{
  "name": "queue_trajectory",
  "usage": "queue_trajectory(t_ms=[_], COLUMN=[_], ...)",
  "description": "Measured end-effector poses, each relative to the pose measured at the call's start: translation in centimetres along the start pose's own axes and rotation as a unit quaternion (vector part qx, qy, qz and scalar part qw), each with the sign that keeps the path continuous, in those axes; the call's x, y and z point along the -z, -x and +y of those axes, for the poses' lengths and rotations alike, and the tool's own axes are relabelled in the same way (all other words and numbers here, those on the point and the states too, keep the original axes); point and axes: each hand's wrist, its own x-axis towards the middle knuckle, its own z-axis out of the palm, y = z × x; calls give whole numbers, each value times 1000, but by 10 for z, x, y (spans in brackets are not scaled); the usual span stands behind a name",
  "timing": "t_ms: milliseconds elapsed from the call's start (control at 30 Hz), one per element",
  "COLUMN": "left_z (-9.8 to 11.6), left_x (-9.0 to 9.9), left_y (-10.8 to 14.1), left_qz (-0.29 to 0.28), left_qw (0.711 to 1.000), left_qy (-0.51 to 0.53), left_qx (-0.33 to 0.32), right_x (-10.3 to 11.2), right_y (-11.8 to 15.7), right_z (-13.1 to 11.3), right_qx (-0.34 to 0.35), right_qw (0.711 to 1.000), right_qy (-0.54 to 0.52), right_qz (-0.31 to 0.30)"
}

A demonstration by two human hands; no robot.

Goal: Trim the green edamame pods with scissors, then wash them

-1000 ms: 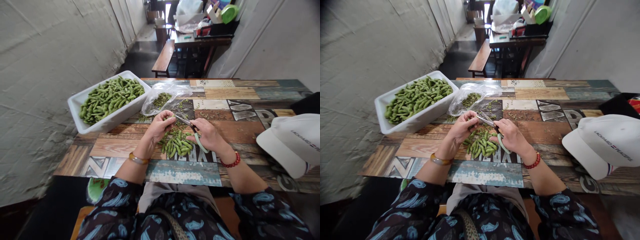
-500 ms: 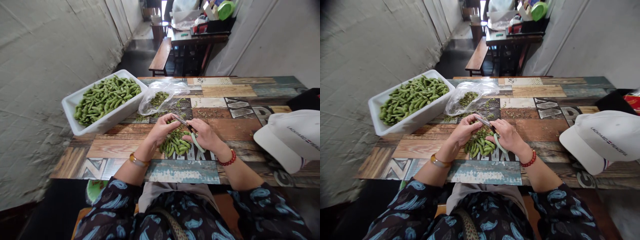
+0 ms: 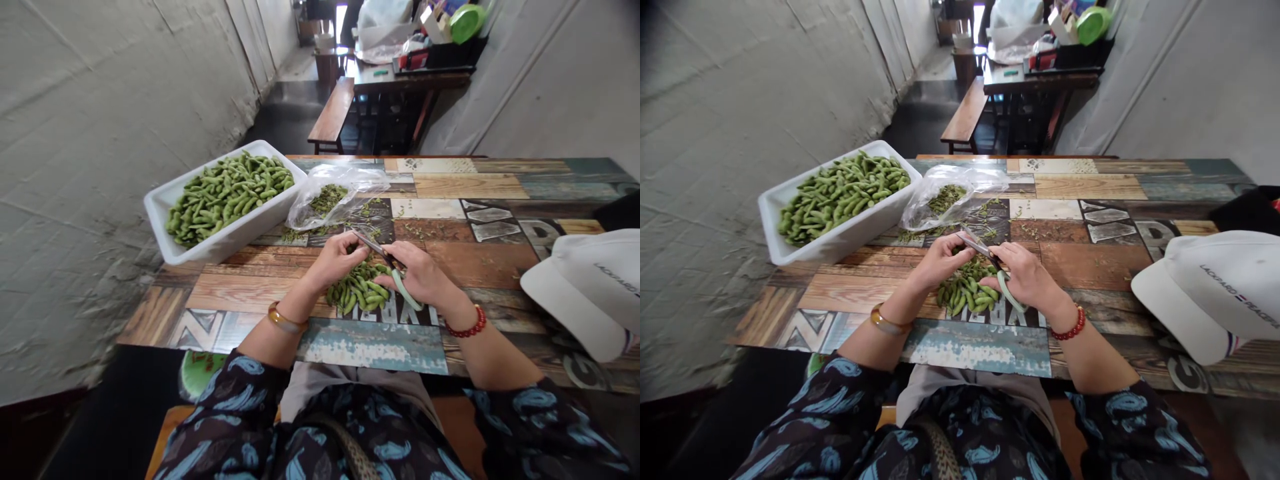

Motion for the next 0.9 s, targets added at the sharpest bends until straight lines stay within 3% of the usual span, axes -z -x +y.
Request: queue_trajectory(t_ms=[133, 267, 433, 733, 900], left_z=[0, -2, -3, -2, -1], left_x=[0, 0, 0, 0, -5], left_y=[1, 0, -2, -4, -3], left_qz=[-11, 17, 42, 55, 43], left_qw=[999, 990, 946, 905, 903], left_qy=[40, 121, 279, 389, 392], left_qx=[24, 75, 161, 165, 171], right_x=[0, 0, 2, -1, -3], right_y=[0, 0, -2, -3, -3], right_z=[-1, 0, 4, -1, -1], right_qx=[-9, -17, -55, -7, 6], right_qw=[1000, 1000, 998, 999, 999], right_qy=[-2, -5, -5, 31, 42], right_qz=[1, 2, 31, 22, 21])
